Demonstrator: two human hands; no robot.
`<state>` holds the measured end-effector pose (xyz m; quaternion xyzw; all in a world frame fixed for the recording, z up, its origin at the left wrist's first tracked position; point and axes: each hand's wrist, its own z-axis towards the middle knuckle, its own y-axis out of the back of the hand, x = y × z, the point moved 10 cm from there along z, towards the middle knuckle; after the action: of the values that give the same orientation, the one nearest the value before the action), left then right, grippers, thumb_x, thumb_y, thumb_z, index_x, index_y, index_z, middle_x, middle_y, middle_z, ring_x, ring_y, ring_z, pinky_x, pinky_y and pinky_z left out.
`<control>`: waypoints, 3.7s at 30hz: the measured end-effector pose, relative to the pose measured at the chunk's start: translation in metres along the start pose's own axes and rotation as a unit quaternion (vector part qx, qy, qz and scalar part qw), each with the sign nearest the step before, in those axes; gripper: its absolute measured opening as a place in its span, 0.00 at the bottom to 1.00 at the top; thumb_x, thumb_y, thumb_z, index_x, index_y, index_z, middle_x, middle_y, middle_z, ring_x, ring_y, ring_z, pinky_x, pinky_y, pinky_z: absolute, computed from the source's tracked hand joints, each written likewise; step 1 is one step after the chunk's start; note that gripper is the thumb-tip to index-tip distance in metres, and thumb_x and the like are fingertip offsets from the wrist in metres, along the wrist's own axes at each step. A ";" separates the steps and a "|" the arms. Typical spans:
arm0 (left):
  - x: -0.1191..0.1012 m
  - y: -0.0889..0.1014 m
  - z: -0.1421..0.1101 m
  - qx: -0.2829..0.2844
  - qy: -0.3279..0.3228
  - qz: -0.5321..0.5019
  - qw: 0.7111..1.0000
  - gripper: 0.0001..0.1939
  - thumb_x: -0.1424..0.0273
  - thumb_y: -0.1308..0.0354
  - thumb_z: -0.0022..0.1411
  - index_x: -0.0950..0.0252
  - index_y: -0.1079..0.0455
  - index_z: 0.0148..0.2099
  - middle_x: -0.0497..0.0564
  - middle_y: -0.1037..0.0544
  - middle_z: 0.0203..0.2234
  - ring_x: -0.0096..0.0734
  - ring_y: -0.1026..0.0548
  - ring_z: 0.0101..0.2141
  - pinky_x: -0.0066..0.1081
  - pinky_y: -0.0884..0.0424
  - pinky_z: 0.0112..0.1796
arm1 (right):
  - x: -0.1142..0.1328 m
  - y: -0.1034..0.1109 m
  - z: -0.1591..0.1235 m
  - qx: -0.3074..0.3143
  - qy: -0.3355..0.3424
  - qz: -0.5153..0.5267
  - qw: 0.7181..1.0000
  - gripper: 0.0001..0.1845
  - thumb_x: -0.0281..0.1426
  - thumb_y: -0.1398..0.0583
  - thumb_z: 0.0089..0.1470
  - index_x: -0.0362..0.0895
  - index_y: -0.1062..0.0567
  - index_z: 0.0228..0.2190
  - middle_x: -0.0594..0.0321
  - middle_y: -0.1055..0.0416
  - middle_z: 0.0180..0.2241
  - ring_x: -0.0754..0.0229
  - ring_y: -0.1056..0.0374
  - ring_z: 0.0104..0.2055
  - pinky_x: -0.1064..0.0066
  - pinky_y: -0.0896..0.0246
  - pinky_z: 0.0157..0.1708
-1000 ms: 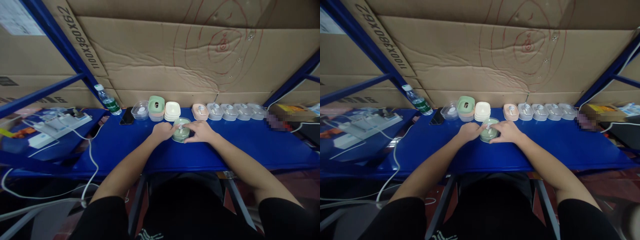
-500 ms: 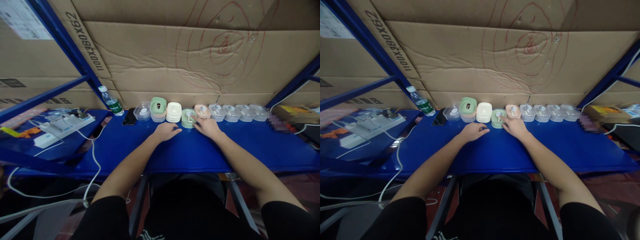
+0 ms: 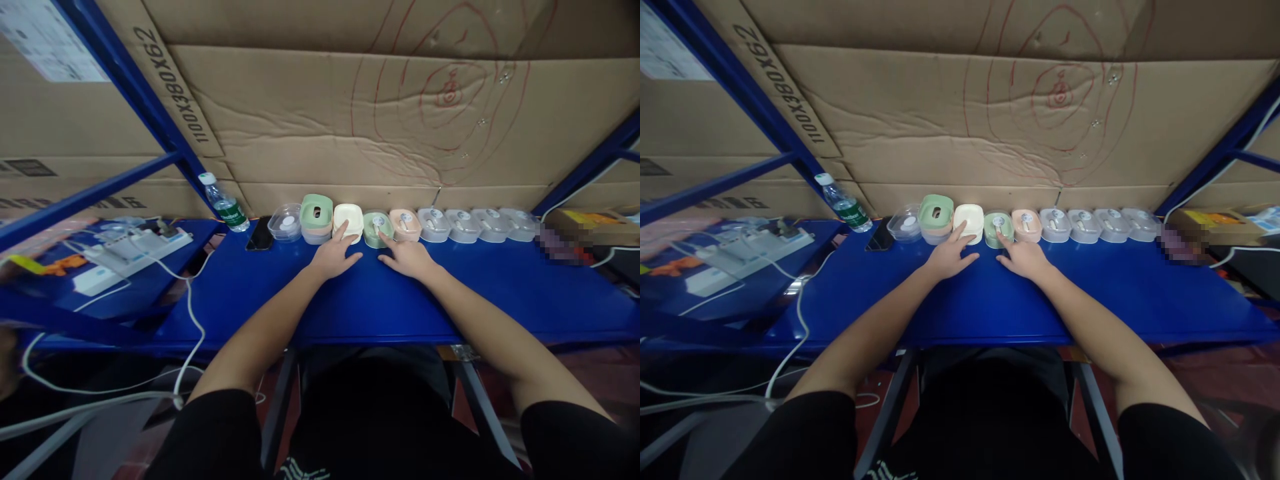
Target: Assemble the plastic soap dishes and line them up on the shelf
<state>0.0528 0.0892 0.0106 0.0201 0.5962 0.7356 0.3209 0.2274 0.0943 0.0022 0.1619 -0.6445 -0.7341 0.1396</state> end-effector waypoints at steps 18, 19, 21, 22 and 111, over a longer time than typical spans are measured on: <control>0.018 0.037 -0.006 -0.108 0.093 -0.076 0.987 0.19 0.54 0.48 0.71 0.63 0.33 0.54 0.54 0.22 0.41 0.37 0.24 0.37 0.36 0.30 0.42 | -0.006 -0.015 0.002 0.008 0.038 0.099 0.994 0.39 0.43 0.47 0.69 0.44 0.49 0.73 0.45 0.19 0.47 0.41 0.22 0.47 0.60 0.31 0.40; 0.017 0.039 -0.007 -0.113 0.082 -0.080 0.987 0.19 0.54 0.50 0.71 0.63 0.33 0.53 0.54 0.22 0.41 0.37 0.24 0.38 0.36 0.30 0.43 | -0.008 -0.013 0.002 0.000 0.047 0.120 0.992 0.36 0.41 0.47 0.69 0.42 0.46 0.72 0.46 0.19 0.46 0.43 0.22 0.46 0.60 0.31 0.41; 0.010 0.039 -0.006 -0.107 0.042 -0.076 0.990 0.18 0.54 0.53 0.72 0.62 0.31 0.47 0.54 0.22 0.42 0.38 0.25 0.41 0.35 0.31 0.44 | -0.015 -0.005 0.002 -0.034 0.058 0.161 0.985 0.31 0.38 0.47 0.69 0.41 0.37 0.68 0.48 0.18 0.46 0.46 0.22 0.47 0.60 0.31 0.45; 0.006 0.037 -0.005 -0.094 0.019 -0.070 0.993 0.19 0.54 0.54 0.72 0.62 0.30 0.43 0.54 0.22 0.41 0.37 0.25 0.42 0.35 0.31 0.44 | -0.018 0.000 0.001 -0.056 0.062 0.177 0.981 0.28 0.37 0.46 0.69 0.41 0.32 0.65 0.48 0.18 0.47 0.46 0.23 0.48 0.59 0.31 0.47; 0.015 -0.018 -0.013 0.210 0.020 -0.184 0.960 0.23 0.50 0.54 0.71 0.61 0.27 0.39 0.46 0.25 0.17 0.34 0.25 0.21 0.30 0.35 0.27 | -0.016 -0.018 0.000 0.058 -0.038 0.216 0.974 0.35 0.62 0.47 0.60 0.46 0.32 0.20 0.61 0.28 0.24 0.57 0.33 0.29 0.66 0.52 0.28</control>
<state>0.0435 0.0871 -0.0145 -0.0378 0.7369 0.5226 0.4272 0.2417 0.1033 -0.0144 -0.0008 -0.7107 -0.6535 0.2605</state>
